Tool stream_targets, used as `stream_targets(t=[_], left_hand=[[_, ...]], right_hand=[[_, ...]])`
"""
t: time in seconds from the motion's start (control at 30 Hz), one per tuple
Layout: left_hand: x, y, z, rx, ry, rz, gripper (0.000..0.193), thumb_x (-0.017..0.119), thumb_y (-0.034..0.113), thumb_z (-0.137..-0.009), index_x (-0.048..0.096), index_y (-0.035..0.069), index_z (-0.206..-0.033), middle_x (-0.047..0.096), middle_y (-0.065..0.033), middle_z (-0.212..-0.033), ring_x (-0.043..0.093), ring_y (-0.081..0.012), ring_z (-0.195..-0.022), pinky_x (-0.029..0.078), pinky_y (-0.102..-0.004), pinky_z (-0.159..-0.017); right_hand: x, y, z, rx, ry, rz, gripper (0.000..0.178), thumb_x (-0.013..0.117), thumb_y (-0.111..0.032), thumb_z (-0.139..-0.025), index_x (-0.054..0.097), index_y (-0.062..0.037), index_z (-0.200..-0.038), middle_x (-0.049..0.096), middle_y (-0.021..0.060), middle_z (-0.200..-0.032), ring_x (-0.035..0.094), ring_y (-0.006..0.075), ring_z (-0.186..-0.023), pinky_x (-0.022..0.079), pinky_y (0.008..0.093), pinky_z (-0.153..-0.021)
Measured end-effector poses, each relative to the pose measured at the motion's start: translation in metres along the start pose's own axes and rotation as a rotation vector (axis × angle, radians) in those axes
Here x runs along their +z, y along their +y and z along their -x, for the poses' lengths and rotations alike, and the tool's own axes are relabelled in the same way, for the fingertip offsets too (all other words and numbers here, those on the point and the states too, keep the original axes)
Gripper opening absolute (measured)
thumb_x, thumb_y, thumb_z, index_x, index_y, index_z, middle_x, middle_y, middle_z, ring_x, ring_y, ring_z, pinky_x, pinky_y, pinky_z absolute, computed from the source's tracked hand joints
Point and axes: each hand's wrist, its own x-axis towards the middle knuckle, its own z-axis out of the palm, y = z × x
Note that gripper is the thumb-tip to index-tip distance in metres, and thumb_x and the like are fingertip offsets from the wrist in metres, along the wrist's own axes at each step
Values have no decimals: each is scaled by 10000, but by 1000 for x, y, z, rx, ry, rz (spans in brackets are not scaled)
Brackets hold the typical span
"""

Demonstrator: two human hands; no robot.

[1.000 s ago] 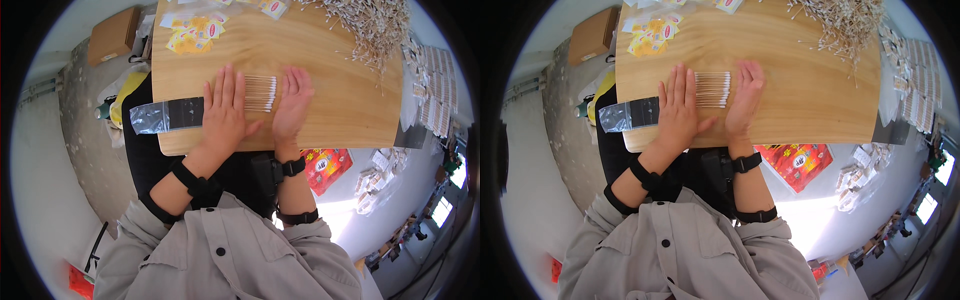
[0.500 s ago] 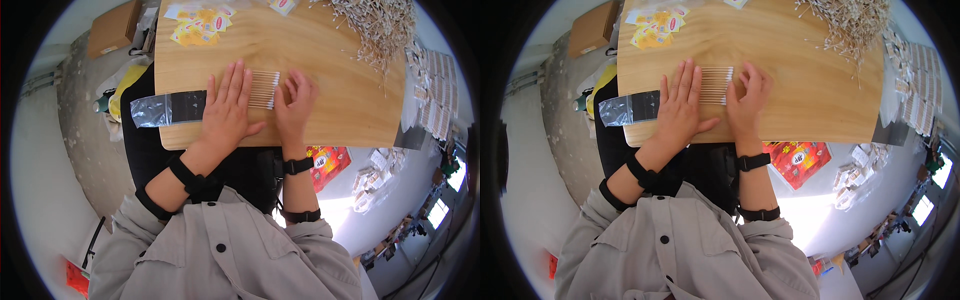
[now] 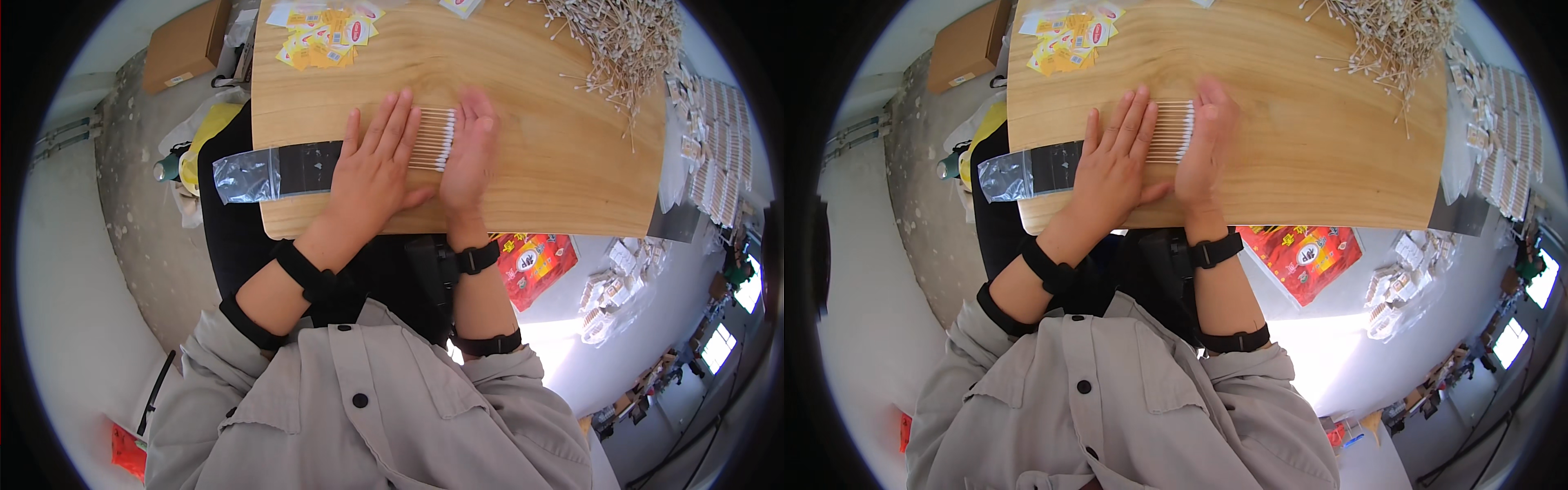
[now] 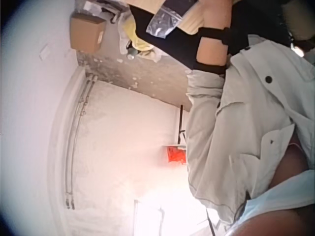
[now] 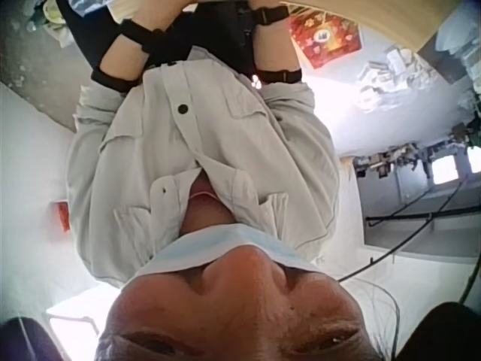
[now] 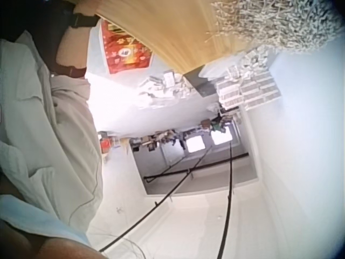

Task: The person arranges cotton swabs on a wooden table, aligning them into neat rows. They then pick up a small plastic bag, place the aligned swabs inside, and seal the bag. The person repeats this process, gathering more swabs and packaging them into individual bags.

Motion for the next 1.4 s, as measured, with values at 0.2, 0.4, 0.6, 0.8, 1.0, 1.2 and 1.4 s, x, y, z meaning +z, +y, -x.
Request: stream_targets(t=[0.2, 0.4, 0.6, 0.8, 1.0, 1.2, 1.4], left_hand=[[5, -7, 12, -44, 35, 5, 1080, 767, 524, -684, 302, -3, -1505, 235, -172, -1602, 217, -296, -1494, 188, -498, -1196], [-10, -22, 37, -84, 3, -31, 1095, 766, 512, -684, 282, -28, -1504, 231, -186, -1601, 207, -302, -1498, 186, -500, -1196], [-20, -50, 68, -138, -10, -107, 1122, 747, 565, -686, 270, -29, -1510, 233, -178, -1603, 193, -294, -1503, 142, -516, -1201], [-24, -48, 69, -165, 5, -40, 1159, 753, 595, -671, 252, -13, -1522, 235, -162, -1605, 196, -281, -1504, 125, -511, -1202], [-22, -50, 70, -157, 20, -52, 1114, 712, 619, -695, 291, -16, -1508, 229, -149, -1609, 177, -258, -1509, 117, -523, -1206], [-24, -49, 72, -158, 30, -22, 1115, 713, 609, -709, 265, -19, -1515, 231, -150, -1607, 177, -267, -1508, 121, -524, -1201], [-24, -49, 75, -188, 10, -25, 1098, 687, 621, -732, 265, -20, -1516, 228, -146, -1608, 173, -268, -1509, 107, -522, -1202]], right_hand=[[22, -11, 12, -6, -137, 100, 527, 304, -350, -1071, 374, 49, -1408, 403, 193, -1436, 366, 277, -1369, 243, 409, -1182], [50, 2, 35, -82, -123, 147, 505, 312, -333, -1069, 392, 44, -1396, 422, 194, -1422, 384, 272, -1355, 262, 398, -1164], [83, -1, 53, 33, -173, 132, 371, 453, -204, -1020, 495, 24, -1309, 524, 183, -1293, 510, 278, -1189, 375, 363, -1042], [49, -27, 15, -20, -274, 715, 199, 670, -122, -908, 676, -61, -1097, 629, 81, -1031, 610, 158, -891, 501, 289, -786], [59, -32, -11, -42, -562, 945, 113, 729, -150, -813, 717, -97, -912, 626, 55, -822, 637, 209, -738, 519, 343, -682], [50, -31, -17, -22, -454, 1037, 130, 720, -139, -856, 704, -55, -953, 664, 63, -908, 630, 157, -771, 524, 288, -701], [58, -18, 18, 37, -107, 393, 292, 498, -220, -1026, 584, 6, -1189, 565, 111, -1175, 607, 202, -1046, 509, 360, -890]])
